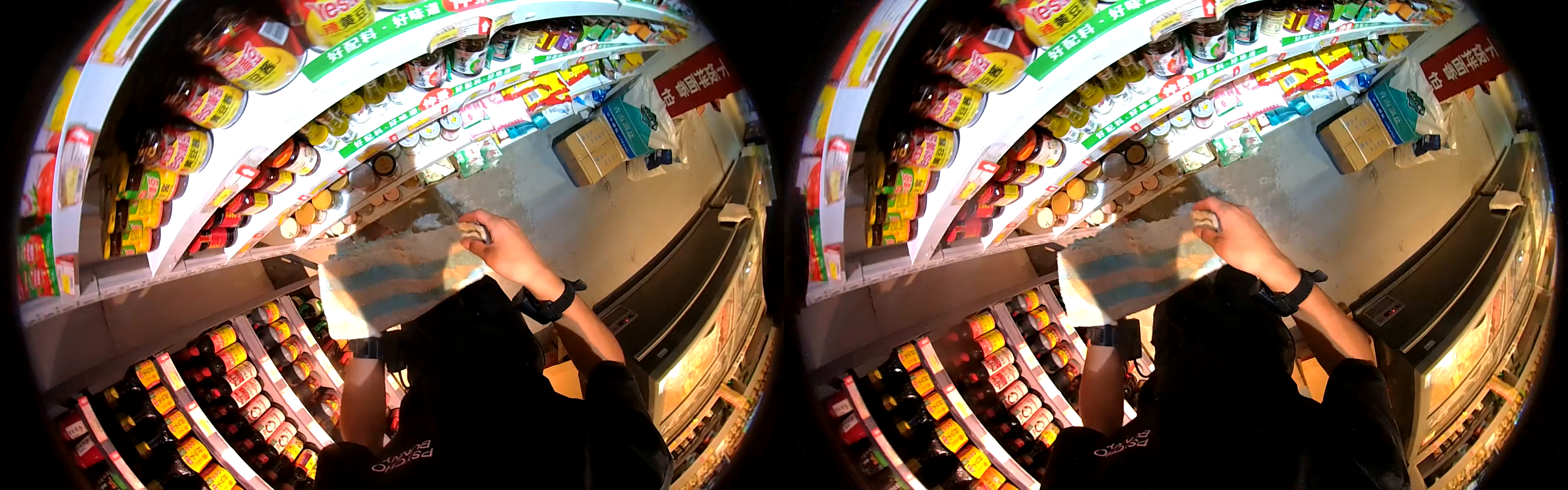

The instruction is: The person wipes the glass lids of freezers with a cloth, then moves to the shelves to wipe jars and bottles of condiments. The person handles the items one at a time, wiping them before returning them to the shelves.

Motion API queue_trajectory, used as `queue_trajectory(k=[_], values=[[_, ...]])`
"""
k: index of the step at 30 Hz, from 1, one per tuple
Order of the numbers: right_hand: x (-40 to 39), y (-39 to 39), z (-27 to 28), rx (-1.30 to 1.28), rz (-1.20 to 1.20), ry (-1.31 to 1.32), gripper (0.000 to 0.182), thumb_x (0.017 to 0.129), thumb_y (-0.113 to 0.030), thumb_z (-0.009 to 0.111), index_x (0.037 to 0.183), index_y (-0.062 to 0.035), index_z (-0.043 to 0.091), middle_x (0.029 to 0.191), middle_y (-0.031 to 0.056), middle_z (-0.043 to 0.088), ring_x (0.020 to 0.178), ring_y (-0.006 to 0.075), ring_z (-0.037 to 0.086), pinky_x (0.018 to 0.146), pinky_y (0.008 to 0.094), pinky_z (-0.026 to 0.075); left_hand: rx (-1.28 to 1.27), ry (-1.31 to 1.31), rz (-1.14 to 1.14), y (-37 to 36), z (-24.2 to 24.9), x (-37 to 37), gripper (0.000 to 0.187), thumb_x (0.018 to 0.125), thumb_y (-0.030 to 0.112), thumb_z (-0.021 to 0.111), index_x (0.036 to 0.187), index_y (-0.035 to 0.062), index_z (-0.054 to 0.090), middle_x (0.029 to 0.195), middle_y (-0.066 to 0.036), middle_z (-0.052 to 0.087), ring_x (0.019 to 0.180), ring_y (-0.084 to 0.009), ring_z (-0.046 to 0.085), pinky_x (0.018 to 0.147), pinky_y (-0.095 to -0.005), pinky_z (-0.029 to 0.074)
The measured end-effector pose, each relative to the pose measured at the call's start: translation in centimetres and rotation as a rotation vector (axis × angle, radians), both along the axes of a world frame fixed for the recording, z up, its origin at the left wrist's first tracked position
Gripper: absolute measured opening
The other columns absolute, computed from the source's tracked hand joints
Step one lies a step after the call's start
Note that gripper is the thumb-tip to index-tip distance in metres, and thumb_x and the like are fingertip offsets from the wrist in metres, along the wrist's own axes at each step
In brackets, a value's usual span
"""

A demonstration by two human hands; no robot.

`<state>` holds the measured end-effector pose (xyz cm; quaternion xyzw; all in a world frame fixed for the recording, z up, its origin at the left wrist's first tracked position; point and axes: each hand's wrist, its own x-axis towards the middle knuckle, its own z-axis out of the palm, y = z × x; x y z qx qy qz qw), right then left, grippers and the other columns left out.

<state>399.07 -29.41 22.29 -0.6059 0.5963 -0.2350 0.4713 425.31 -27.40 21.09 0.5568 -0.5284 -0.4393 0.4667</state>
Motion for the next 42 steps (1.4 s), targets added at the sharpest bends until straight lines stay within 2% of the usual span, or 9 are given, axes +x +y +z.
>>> queue_trajectory(k=[6,9,13,17,22,27,33,35,42], values=[[-0.2,-0.6,-2.2,-0.061,-0.066,-0.097,0.026,0.09,-0.014,0.067,0.113,-0.002,0.064,0.105,0.0207,0.069,0.098,0.0386,0.066,0.084,0.0418,0.051,-0.149,-0.338,-0.129,-0.6,-1.6,-1.3,0.046,0.073,0.03,0.073,0.11,0.0061,0.06,0.107,-0.01,0.062,0.096,-0.0289,0.06,0.082,-0.0412,0.049],[0.7,-1.0,-2.1,-0.113,-0.139,-0.137,0.023,0.089,-0.011,0.07,0.11,-0.0052,0.066,0.09,0.0133,0.069,0.071,0.0209,0.06,0.068,0.0339,0.049,-0.236,-0.431,-0.238,-2.1,-2.7,-1.7,0.046,0.072,0.031,0.073,0.109,0.0063,0.06,0.106,-0.01,0.062,0.095,-0.0292,0.06,0.081,-0.0412,0.049],[1.1,-1.9,-0.8,-0.09,-0.22,-0.08,0.022,0.089,-0.01,0.071,0.11,-0.0056,0.066,0.077,0.0086,0.063,0.062,0.0135,0.049,0.06,0.0303,0.044,-0.339,-0.486,-0.387,-4.7,-3.9,-2.0,0.046,0.071,0.032,0.074,0.108,0.0065,0.061,0.104,-0.01,0.062,0.093,-0.0296,0.06,0.08,-0.0413,0.049],[0.8,-3.0,-0.8,0.029,-0.299,-0.013,0.025,0.089,-0.012,0.069,0.112,-0.0035,0.064,0.093,0.0179,0.069,0.079,0.0291,0.066,0.074,0.0367,0.052,-0.422,-0.486,-0.506,-7.8,-5.5,-2.5,0.047,0.07,0.033,0.075,0.106,0.0068,0.061,0.102,-0.01,0.062,0.091,-0.03,0.06,0.078,-0.0413,0.05],[0.6,-2.8,-3.5,0.088,-0.425,0.053,0.026,0.09,-0.01,0.071,0.115,-0.0027,0.065,0.085,0.0053,0.067,0.075,0.0115,0.058,0.072,0.0271,0.049,-0.471,-0.497,-0.573,-11.0,-6.7,-2.8,0.047,0.069,0.034,0.077,0.105,0.0071,0.061,0.1,-0.01,0.063,0.089,-0.0306,0.061,0.076,-0.0414,0.05],[0.1,-3.7,-5.3,0.177,-0.412,0.042,0.025,0.091,-0.009,0.068,0.115,-0.0022,0.064,0.083,0.0043,0.065,0.073,0.0112,0.055,0.068,0.0278,0.047,-0.496,-0.513,-0.578,-11.7,-7.7,-3.8,0.048,0.067,0.035,0.078,0.103,0.0074,0.062,0.098,-0.009,0.063,0.087,-0.0311,0.061,0.075,-0.0414,0.05],[-1.4,-5.6,-8.2,0.223,-0.329,0.094,0.025,0.09,-0.01,0.068,0.113,-0.0014,0.065,0.078,0.0098,0.062,0.07,0.0153,0.055,0.067,0.0291,0.047,-0.513,-0.563,-0.547,-11.9,-9.6,-6.6,0.048,0.066,0.036,0.079,0.101,0.0078,0.062,0.095,-0.009,0.063,0.085,-0.0318,0.061,0.072,-0.0415,0.051],[-1.8,-5.7,-10.1,0.155,-0.349,0.124,0.028,0.088,-0.013,0.068,0.111,0.0018,0.065,0.091,0.0222,0.067,0.078,0.033,0.066,0.076,0.037,0.052,-0.51,-0.578,-0.544,-11.6,-10.9,-7.9,0.048,0.065,0.037,0.08,0.1,0.0079,0.063,0.095,-0.009,0.063,0.084,-0.032,0.062,0.072,-0.0415,0.051],[-4.2,-5.3,-20.0,0.038,-0.461,0.102,0.028,0.085,-0.01,0.067,0.11,0.003,0.065,0.105,0.0226,0.066,0.095,0.0422,0.064,0.083,0.0414,0.051,-0.373,-0.669,-0.574,-10.9,-19.8,-12.0,0.044,0.066,0.037,0.08,0.096,0.0095,0.062,0.091,-0.01,0.063,0.083,-0.0325,0.062,0.072,-0.0403,0.052]])
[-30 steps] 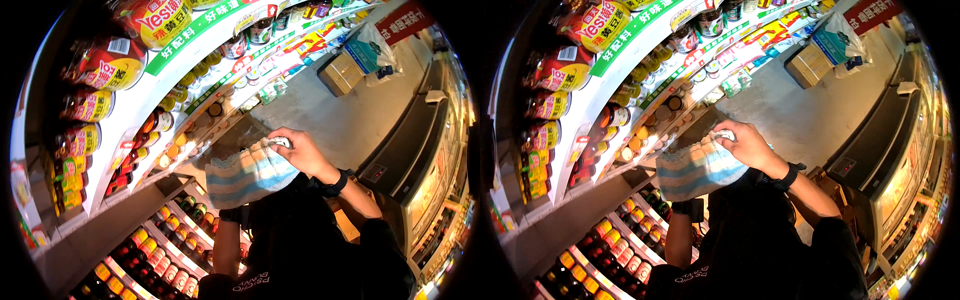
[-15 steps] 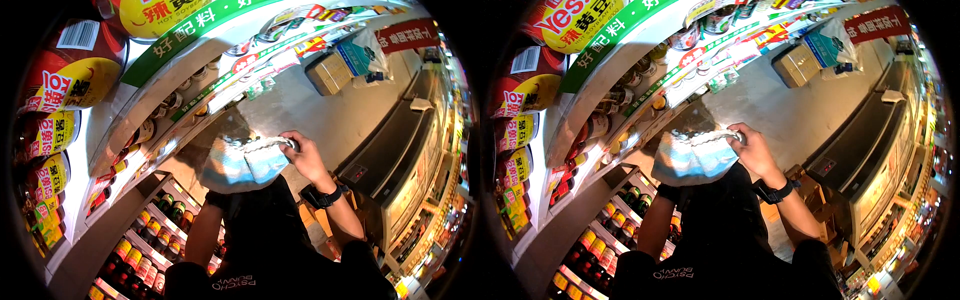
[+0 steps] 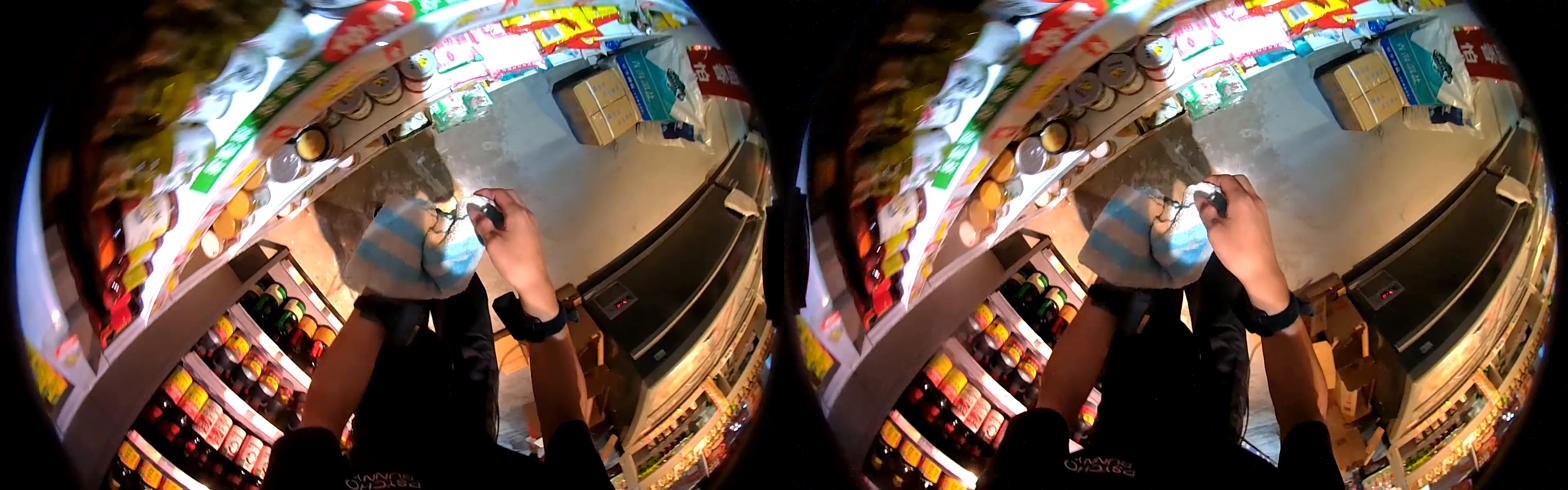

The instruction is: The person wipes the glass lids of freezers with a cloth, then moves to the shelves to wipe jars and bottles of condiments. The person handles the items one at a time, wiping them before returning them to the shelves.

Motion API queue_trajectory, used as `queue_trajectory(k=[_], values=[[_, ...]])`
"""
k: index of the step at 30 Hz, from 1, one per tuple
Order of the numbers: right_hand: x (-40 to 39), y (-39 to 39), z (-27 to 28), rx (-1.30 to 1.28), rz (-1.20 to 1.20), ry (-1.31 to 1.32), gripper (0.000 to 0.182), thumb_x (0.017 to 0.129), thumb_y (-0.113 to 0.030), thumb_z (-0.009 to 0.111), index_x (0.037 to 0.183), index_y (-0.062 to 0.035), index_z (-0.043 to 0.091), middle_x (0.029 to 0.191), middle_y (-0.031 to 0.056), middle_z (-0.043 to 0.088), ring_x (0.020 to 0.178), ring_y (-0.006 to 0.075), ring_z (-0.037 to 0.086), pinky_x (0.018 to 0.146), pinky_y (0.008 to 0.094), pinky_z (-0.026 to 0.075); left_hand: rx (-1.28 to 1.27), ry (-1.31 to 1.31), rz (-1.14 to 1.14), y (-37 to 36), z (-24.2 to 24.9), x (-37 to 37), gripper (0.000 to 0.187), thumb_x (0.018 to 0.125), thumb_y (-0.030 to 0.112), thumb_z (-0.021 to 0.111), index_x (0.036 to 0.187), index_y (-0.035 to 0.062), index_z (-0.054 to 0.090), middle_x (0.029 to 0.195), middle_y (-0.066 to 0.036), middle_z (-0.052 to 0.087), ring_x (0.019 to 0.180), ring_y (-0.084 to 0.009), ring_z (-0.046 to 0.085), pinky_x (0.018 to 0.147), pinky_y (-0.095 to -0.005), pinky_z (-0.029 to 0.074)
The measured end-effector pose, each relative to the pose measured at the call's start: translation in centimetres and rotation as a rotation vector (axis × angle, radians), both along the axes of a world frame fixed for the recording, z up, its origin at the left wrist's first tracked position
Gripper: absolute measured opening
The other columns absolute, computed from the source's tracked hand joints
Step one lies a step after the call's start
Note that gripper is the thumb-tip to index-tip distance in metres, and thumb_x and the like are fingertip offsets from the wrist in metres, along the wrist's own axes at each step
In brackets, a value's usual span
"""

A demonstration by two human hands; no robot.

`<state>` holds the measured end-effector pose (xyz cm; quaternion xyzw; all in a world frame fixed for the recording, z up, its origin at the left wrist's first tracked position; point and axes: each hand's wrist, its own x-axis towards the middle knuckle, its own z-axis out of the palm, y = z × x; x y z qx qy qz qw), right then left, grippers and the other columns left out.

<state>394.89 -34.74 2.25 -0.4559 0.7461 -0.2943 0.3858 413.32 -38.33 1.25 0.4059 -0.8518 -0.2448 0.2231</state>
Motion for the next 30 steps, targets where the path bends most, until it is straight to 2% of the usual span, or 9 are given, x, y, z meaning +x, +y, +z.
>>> queue_trajectory(k=[1,2,4,8,10,15,16,25,30], values=[[-0.4,0.0,-1.6,-0.001,-0.02,-0.008,0.028,0.085,-0.01,0.067,0.11,0.003,0.065,0.105,0.0226,0.066,0.095,0.0422,0.064,0.083,0.0414,0.051,0.115,-0.097,0.06,0.1,-1.8,-0.4,0.04,0.067,0.037,0.078,0.093,0.0107,0.062,0.089,-0.011,0.064,0.085,-0.0325,0.062,0.073,-0.0391,0.052],[-0.8,0.0,-3.4,0.002,-0.042,-0.03,0.027,0.086,-0.01,0.067,0.11,0.003,0.066,0.106,0.0223,0.065,0.096,0.0419,0.064,0.083,0.0412,0.051,0.116,-0.108,0.044,0.1,-3.8,-0.9,0.04,0.067,0.037,0.078,0.093,0.0107,0.062,0.089,-0.011,0.064,0.085,-0.0325,0.062,0.073,-0.0391,0.052],[-1.0,0.3,-6.6,0.027,-0.079,-0.07,0.027,0.086,-0.011,0.067,0.11,0.0029,0.066,0.107,0.022,0.065,0.097,0.0416,0.064,0.083,0.0409,0.051,0.024,-0.029,0.016,0.8,-7.4,-1.2,0.034,0.076,0.031,0.076,0.094,0.0087,0.059,0.087,-0.008,0.064,0.083,-0.0296,0.064,0.071,-0.0389,0.053],[-1.3,0.2,-12.5,0.001,-0.064,-0.065,0.027,0.089,-0.01,0.066,0.112,0.0031,0.064,0.106,0.0222,0.065,0.097,0.0402,0.065,0.083,0.0406,0.052,0.049,-0.057,0.039,1.6,-14.3,-1.7,0.033,0.076,0.031,0.075,0.094,0.0087,0.059,0.087,-0.007,0.064,0.083,-0.0291,0.064,0.071,-0.0388,0.053],[-0.9,0.1,-15.3,-0.017,-0.132,-0.175,0.028,0.089,-0.011,0.065,0.114,0.0025,0.063,0.106,0.0222,0.065,0.096,0.0408,0.065,0.083,0.0411,0.052,0.059,-0.073,0.052,1.5,-17.7,-1.6,0.033,0.077,0.03,0.075,0.095,0.0086,0.059,0.087,-0.007,0.064,0.083,-0.0289,0.064,0.071,-0.0388,0.053],[1.3,0.3,-22.9,-0.053,-0.087,-0.177,0.027,0.088,-0.013,0.066,0.112,-0.0008,0.062,0.109,0.0228,0.063,0.102,0.0413,0.062,0.086,0.0441,0.051,0.078,-0.113,0.07,0.8,-25.2,-0.6,0.032,0.078,0.03,0.074,0.095,0.0085,0.058,0.087,-0.007,0.064,0.083,-0.0283,0.064,0.07,-0.0386,0.053],[1.4,-0.2,-23.3,-0.054,-0.085,-0.238,0.027,0.088,-0.013,0.066,0.112,-0.0013,0.062,0.107,0.0228,0.063,0.1,0.0423,0.062,0.086,0.0439,0.05,0.081,-0.115,0.076,0.6,-26.3,-0.4,0.032,0.078,0.03,0.074,0.095,0.0085,0.058,0.087,-0.007,0.064,0.083,-0.0282,0.064,0.07,-0.0386,0.053],[3.5,-1.7,-35.3,-0.247,-0.115,-0.227,0.029,0.084,-0.004,0.065,0.112,0.0028,0.061,0.103,0.0229,0.063,0.097,0.0417,0.064,0.083,0.0417,0.052,0.129,-0.12,0.122,-0.3,-34.3,0.3,0.03,0.079,0.029,0.073,0.095,0.0084,0.058,0.087,-0.006,0.064,0.082,-0.0272,0.064,0.069,-0.0384,0.053],[5.7,-0.7,-36.5,-0.18,-0.19,-0.265,0.028,0.086,-0.005,0.064,0.113,0.0023,0.062,0.104,0.0213,0.065,0.098,0.0369,0.065,0.087,0.0395,0.051,0.172,-0.095,0.14,-0.2,-35.1,1.4,0.029,0.08,0.028,0.073,0.096,0.0083,0.058,0.087,-0.006,0.063,0.082,-0.0267,0.064,0.069,-0.0383,0.053]])
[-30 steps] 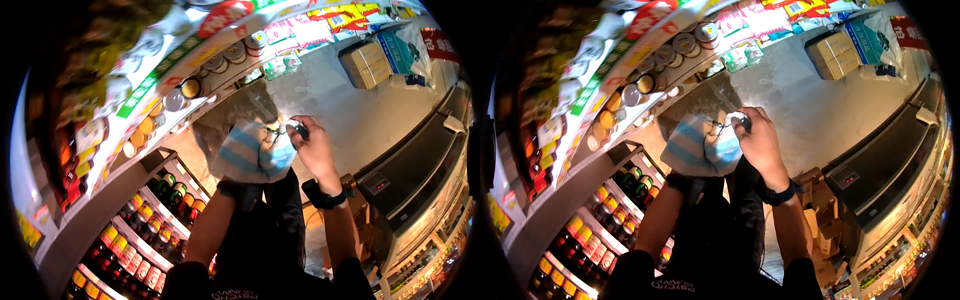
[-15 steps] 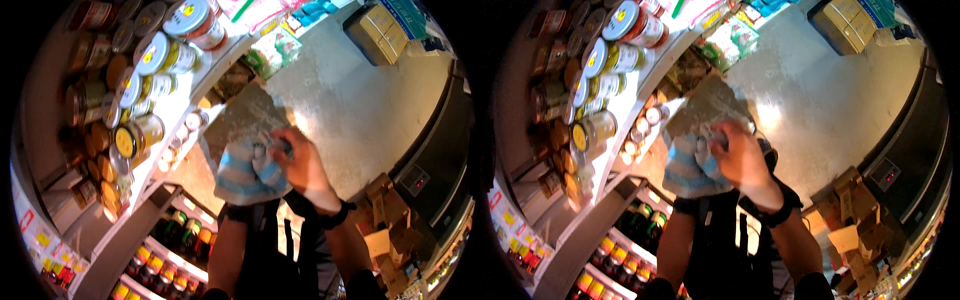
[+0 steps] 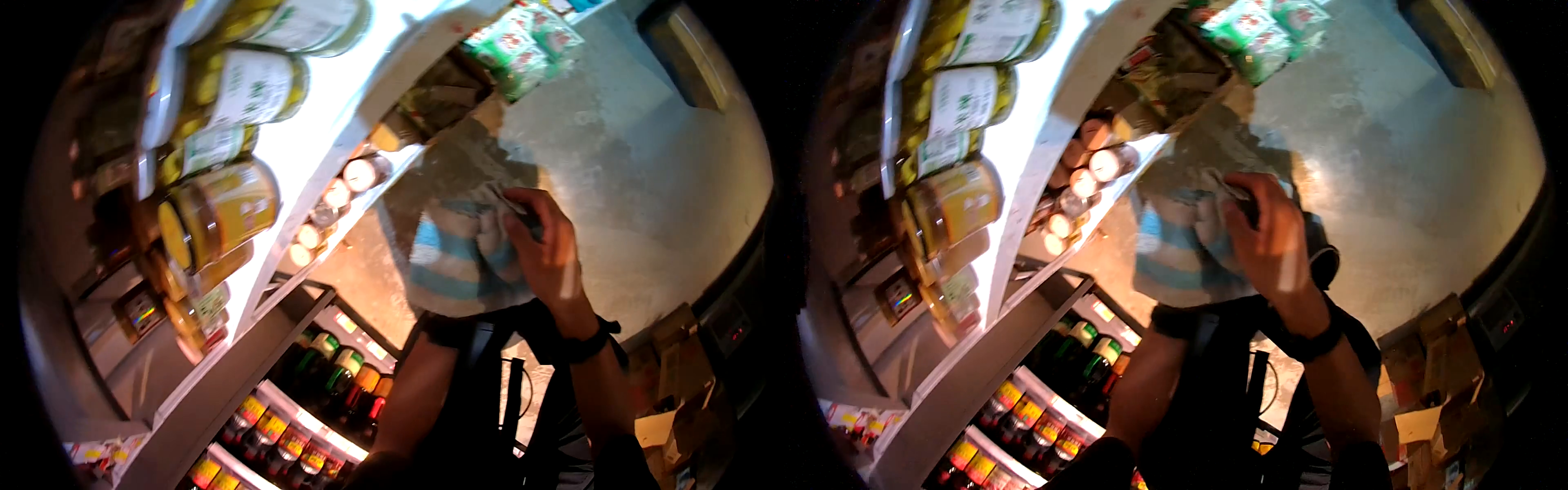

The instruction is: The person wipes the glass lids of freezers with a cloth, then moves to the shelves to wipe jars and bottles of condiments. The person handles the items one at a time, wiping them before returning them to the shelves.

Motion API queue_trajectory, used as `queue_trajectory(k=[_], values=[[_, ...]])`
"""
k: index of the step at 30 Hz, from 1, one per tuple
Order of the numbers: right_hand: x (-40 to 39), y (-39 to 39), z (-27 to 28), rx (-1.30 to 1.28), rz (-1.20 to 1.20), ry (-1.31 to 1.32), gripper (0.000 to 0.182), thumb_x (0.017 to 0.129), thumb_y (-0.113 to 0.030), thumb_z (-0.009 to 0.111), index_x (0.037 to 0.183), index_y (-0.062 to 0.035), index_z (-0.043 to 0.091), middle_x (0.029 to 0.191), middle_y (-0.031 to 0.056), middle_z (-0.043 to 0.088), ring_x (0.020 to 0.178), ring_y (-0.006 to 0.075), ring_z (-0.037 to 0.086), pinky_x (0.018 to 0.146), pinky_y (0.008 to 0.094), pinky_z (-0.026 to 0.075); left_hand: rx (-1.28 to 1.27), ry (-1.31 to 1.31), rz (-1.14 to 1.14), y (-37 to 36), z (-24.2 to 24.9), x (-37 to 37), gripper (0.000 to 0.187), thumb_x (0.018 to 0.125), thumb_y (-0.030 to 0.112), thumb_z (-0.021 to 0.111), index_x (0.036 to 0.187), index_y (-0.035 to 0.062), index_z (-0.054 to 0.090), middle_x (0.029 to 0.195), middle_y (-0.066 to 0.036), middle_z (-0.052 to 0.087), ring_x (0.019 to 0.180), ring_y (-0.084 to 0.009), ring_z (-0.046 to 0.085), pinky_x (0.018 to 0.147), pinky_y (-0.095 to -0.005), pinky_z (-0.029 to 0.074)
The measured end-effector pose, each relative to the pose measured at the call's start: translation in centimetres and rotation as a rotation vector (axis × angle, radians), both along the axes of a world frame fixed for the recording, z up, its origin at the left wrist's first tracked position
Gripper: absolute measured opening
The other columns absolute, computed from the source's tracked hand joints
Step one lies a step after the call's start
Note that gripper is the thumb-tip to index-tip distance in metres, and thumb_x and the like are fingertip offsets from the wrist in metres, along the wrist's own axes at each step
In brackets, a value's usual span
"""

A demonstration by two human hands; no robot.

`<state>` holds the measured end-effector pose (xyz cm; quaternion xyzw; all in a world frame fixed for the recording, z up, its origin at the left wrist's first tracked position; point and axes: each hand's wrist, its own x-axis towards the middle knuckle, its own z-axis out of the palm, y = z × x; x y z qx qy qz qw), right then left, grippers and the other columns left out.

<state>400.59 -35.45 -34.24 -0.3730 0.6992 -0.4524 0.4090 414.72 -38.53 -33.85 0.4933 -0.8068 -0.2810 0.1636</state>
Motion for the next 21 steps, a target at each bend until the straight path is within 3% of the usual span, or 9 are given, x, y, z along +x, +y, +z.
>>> queue_trajectory(k=[8,9,21], values=[[1.2,1.1,8.0,0.084,0.143,0.12,0.029,0.086,-0.003,0.063,0.114,0.0033,0.061,0.105,0.0201,0.063,0.097,0.0351,0.064,0.086,0.0384,0.051,0.088,0.046,0.138,3.1,4.0,3.1,0.028,0.081,0.028,0.072,0.096,0.0081,0.058,0.086,-0.006,0.063,0.082,-0.0258,0.064,0.068,-0.0381,0.053],[1.4,0.9,9.7,0.173,0.102,-0.051,0.029,0.086,-0.001,0.062,0.114,0.0041,0.06,0.106,0.0196,0.063,0.097,0.0339,0.064,0.086,0.0386,0.05,0.106,0.053,0.162,3.6,4.8,3.7,0.028,0.082,0.027,0.071,0.096,0.0081,0.058,0.086,-0.005,0.063,0.082,-0.0257,0.064,0.068,-0.0381,0.053],[7.2,0.2,18.8,-0.05,0.491,0.08,0.03,0.087,-0.001,0.061,0.117,0.0022,0.059,0.109,0.0181,0.062,0.1,0.032,0.064,0.09,0.0392,0.051,0.319,0.254,0.625,11.4,13.1,11.2,0.026,0.084,0.026,0.07,0.097,0.0079,0.057,0.086,-0.005,0.063,0.082,-0.0244,0.064,0.067,-0.0378,0.054]])
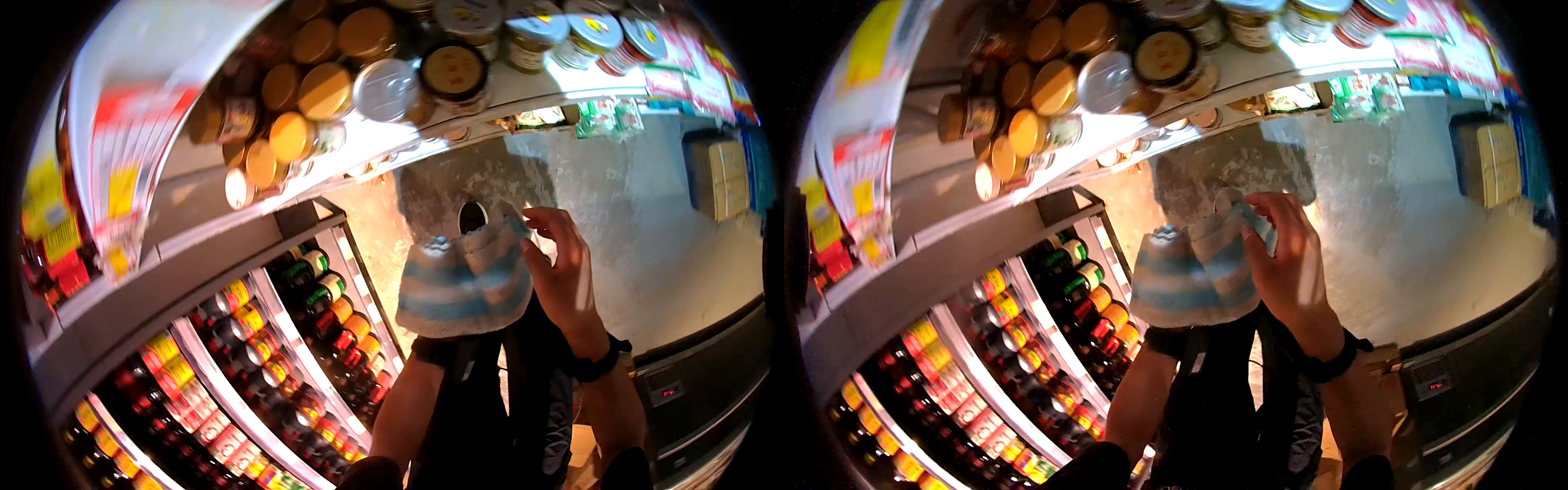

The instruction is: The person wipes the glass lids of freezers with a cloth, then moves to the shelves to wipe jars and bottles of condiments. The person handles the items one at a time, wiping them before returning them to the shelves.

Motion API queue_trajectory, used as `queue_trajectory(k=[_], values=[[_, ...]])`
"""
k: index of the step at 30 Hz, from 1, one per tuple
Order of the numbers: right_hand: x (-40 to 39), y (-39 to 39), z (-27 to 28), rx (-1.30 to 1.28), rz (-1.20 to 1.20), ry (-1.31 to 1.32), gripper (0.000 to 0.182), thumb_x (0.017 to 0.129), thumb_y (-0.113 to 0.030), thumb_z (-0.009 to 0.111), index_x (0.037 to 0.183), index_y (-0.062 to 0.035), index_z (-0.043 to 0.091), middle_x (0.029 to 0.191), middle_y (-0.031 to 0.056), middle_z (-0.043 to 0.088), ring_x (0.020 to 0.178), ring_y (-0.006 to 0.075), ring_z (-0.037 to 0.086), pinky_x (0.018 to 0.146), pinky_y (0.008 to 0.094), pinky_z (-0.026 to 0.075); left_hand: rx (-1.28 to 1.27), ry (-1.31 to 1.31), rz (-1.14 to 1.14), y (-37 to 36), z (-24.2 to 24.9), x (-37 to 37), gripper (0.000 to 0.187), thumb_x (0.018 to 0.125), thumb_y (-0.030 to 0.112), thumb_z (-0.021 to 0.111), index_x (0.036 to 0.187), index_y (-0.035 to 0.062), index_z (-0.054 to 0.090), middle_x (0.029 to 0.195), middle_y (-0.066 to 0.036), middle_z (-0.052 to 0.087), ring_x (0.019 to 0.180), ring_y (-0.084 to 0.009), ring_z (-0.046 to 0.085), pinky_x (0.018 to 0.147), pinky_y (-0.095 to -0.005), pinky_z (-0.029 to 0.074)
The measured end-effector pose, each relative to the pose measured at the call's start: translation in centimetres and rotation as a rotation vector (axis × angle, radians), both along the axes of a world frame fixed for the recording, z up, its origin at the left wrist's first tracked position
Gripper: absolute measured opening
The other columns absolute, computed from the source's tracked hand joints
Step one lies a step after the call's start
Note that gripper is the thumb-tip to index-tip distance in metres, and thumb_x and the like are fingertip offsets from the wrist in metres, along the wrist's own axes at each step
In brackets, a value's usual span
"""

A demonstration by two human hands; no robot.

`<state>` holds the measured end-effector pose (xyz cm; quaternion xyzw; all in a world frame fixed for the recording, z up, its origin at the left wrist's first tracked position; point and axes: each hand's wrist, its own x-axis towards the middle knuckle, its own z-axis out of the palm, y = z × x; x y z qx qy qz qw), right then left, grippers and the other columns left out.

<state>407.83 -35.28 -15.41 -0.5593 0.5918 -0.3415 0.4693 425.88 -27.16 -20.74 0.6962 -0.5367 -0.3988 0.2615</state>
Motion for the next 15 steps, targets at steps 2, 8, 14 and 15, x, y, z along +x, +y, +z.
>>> queue_trajectory(k=[2,8,14,15], values=[[1.9,0.1,1.5,0.042,0.093,0.002,0.033,0.086,-0.001,0.063,0.119,0.0008,0.059,0.109,0.018,0.061,0.1,0.0323,0.064,0.088,0.0391,0.052,0.052,0.056,0.118,2.5,1.0,1.4,0.025,0.084,0.026,0.07,0.097,0.0079,0.057,0.086,-0.005,0.062,0.081,-0.0241,0.064,0.067,-0.0378,0.054],[6.7,2.0,3.8,0.076,0.369,0.009,0.034,0.088,-0.005,0.063,0.121,-0.0005,0.058,0.113,0.0184,0.059,0.101,0.0347,0.064,0.086,0.0421,0.052,0.168,0.21,0.411,9.2,3.2,4.1,0.024,0.085,0.025,0.069,0.097,0.0078,0.057,0.086,-0.004,0.062,0.081,-0.0235,0.064,0.067,-0.0376,0.054],[11.5,4.6,4.1,0.113,0.412,0.034,0.035,0.09,-0.01,0.062,0.123,-0.0008,0.058,0.116,0.019,0.06,0.103,0.0348,0.064,0.085,0.0425,0.051,0.245,0.327,0.556,13.4,3.5,7.3,0.023,0.086,0.025,0.068,0.097,0.0077,0.057,0.085,-0.004,0.062,0.081,-0.0228,0.065,0.066,-0.0375,0.054],[12.3,4.6,4.2,0.134,0.393,0.005,0.035,0.09,-0.01,0.062,0.123,-0.0006,0.058,0.116,0.019,0.061,0.103,0.0346,0.064,0.085,0.0424,0.051,0.248,0.333,0.576,13.8,3.5,8.1,0.023,0.086,0.025,0.068,0.097,0.0077,0.057,0.085,-0.004,0.062,0.081,-0.0227,0.065,0.066,-0.0375,0.054]])
